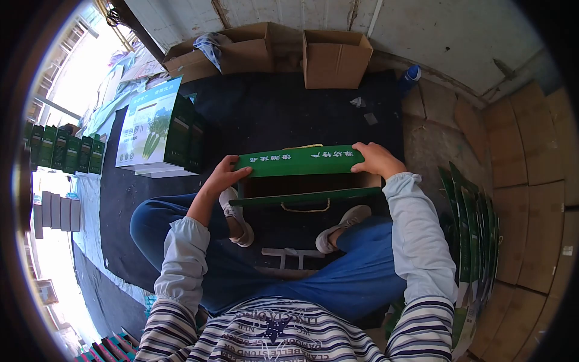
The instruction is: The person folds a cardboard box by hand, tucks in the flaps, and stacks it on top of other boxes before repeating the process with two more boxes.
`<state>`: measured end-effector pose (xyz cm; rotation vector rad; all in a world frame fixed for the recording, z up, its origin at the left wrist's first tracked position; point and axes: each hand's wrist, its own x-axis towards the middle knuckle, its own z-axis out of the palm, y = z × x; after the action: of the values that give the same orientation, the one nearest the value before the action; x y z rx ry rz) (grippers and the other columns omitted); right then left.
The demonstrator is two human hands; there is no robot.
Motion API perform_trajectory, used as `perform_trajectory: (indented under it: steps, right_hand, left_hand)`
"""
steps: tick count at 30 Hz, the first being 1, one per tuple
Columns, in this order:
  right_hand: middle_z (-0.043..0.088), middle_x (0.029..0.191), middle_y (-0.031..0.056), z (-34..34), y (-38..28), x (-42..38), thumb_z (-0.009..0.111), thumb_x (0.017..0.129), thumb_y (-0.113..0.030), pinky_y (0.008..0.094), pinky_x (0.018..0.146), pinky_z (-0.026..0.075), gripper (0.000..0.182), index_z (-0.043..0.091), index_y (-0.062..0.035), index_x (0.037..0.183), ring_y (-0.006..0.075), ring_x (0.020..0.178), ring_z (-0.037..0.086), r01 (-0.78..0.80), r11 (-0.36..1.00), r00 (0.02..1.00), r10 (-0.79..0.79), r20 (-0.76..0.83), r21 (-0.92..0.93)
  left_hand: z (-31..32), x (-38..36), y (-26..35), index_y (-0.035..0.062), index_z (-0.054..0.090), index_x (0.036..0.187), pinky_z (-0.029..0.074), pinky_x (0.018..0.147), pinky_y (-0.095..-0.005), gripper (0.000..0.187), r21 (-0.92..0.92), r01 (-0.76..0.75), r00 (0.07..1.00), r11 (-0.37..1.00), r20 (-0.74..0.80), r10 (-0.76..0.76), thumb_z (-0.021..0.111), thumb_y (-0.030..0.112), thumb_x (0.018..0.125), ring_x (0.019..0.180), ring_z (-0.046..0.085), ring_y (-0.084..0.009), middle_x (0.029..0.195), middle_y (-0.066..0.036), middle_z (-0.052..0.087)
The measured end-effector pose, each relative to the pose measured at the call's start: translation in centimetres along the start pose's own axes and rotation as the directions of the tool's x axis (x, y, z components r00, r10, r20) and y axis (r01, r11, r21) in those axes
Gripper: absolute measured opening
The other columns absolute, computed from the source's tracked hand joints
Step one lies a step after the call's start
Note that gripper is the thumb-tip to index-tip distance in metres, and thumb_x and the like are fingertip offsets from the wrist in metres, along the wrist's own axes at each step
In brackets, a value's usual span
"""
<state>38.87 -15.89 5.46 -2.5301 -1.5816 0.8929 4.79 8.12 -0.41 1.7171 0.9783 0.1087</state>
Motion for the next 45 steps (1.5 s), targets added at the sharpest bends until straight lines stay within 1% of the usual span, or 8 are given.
perform_trajectory:
  steps: [6,10,21,25,28,34,40,45]
  right_hand:
    - [0.057,0.110,0.0173,0.4,-2.2,0.3,0.080,0.067,-0.031,0.0401,0.087,0.047,0.064,0.051,-0.0097,0.120,0.0333,0.107,0.056,-0.097,0.976,0.995,0.089,-0.048,-0.197]
    - [0.058,0.112,0.0133,0.1,-4.1,0.9,0.083,0.062,-0.033,0.0390,0.085,0.049,0.064,0.053,-0.0075,0.113,0.0306,0.104,0.058,-0.064,0.878,0.995,0.019,-0.099,-0.474]
    - [0.059,0.094,0.0111,-0.3,-6.2,4.1,0.081,0.062,-0.040,0.0392,0.081,0.047,0.054,0.054,-0.0038,0.091,0.0303,0.094,0.059,0.253,0.931,0.966,-0.228,0.121,-0.264]
    - [0.058,0.097,0.0126,1.1,-6.0,4.2,0.082,0.063,-0.037,0.0394,0.080,0.049,0.054,0.055,-0.0019,0.095,0.0304,0.094,0.060,0.266,0.907,0.963,-0.261,0.061,-0.325]
    - [0.057,0.101,0.0143,1.8,-6.0,4.3,0.082,0.063,-0.034,0.0394,0.079,0.051,0.055,0.056,-0.0010,0.098,0.0309,0.095,0.060,0.248,0.894,0.967,-0.249,0.045,-0.374]
    - [0.054,0.106,0.0181,2.6,-6.5,4.5,0.083,0.063,-0.030,0.0399,0.079,0.052,0.055,0.056,0.0002,0.101,0.0337,0.093,0.061,0.217,0.884,0.974,-0.221,0.040,-0.414]
    - [0.055,0.108,0.0186,2.6,-7.2,3.8,0.081,0.065,-0.024,0.0388,0.081,0.052,0.052,0.058,-0.0005,0.104,0.0334,0.092,0.063,0.201,0.883,0.977,-0.209,0.027,-0.425]
    - [0.055,0.107,0.0210,4.1,-7.0,3.8,0.080,0.064,-0.021,0.0361,0.075,0.055,0.050,0.057,0.0007,0.103,0.0314,0.086,0.065,0.209,0.851,0.969,-0.247,-0.016,-0.482]
  left_hand:
    - [-1.6,-0.2,1.8,-0.0075,0.038,0.132,0.049,0.084,-0.0334,0.073,0.042,0.118,0.984,0.992,0.130,-0.123,0.076,0.023,0.078,0.100,0.061,-0.0266,0.110,-0.023,0.060]
    - [-0.9,0.3,0.9,-0.0055,0.047,0.125,0.049,0.084,-0.0361,0.071,0.322,-0.027,1.000,0.946,0.013,0.024,0.080,0.027,0.071,0.097,0.062,-0.0329,0.107,-0.026,0.061]
    - [0.3,-1.6,1.7,-0.0044,0.050,0.118,0.050,0.082,-0.0393,0.060,0.338,-0.111,0.984,0.935,-0.091,0.150,0.077,0.020,0.070,0.098,0.062,-0.0371,0.103,-0.026,0.062]
    - [1.4,-1.2,-1.2,0.0006,0.049,0.117,0.052,0.076,-0.0369,0.048,0.513,-0.290,0.882,0.808,-0.184,0.433,0.071,0.016,0.076,0.086,0.064,-0.0337,0.107,-0.023,0.057]
    - [1.3,-1.7,-0.6,0.0009,0.050,0.115,0.053,0.077,-0.0350,0.043,0.369,-0.132,0.956,0.920,-0.197,0.216,0.067,0.014,0.078,0.086,0.064,-0.0325,0.108,-0.022,0.053]
    - [0.5,-1.6,-1.6,0.0027,0.052,0.111,0.053,0.075,-0.0352,0.034,0.400,-0.233,0.943,0.886,-0.128,0.306,0.063,0.010,0.080,0.088,0.064,-0.0300,0.096,-0.017,0.057]
    - [0.1,-2.1,1.0,0.0048,0.052,0.097,0.049,0.074,-0.0417,0.025,0.586,-0.245,0.945,0.773,-0.034,0.325,0.066,0.014,0.079,0.086,0.062,-0.0352,0.092,-0.015,0.061]
    - [0.7,-1.4,1.7,0.0051,0.053,0.095,0.050,0.072,-0.0415,0.017,0.845,-0.283,0.947,0.454,0.173,0.270,0.061,0.010,0.081,0.087,0.062,-0.0339,0.091,-0.014,0.062]
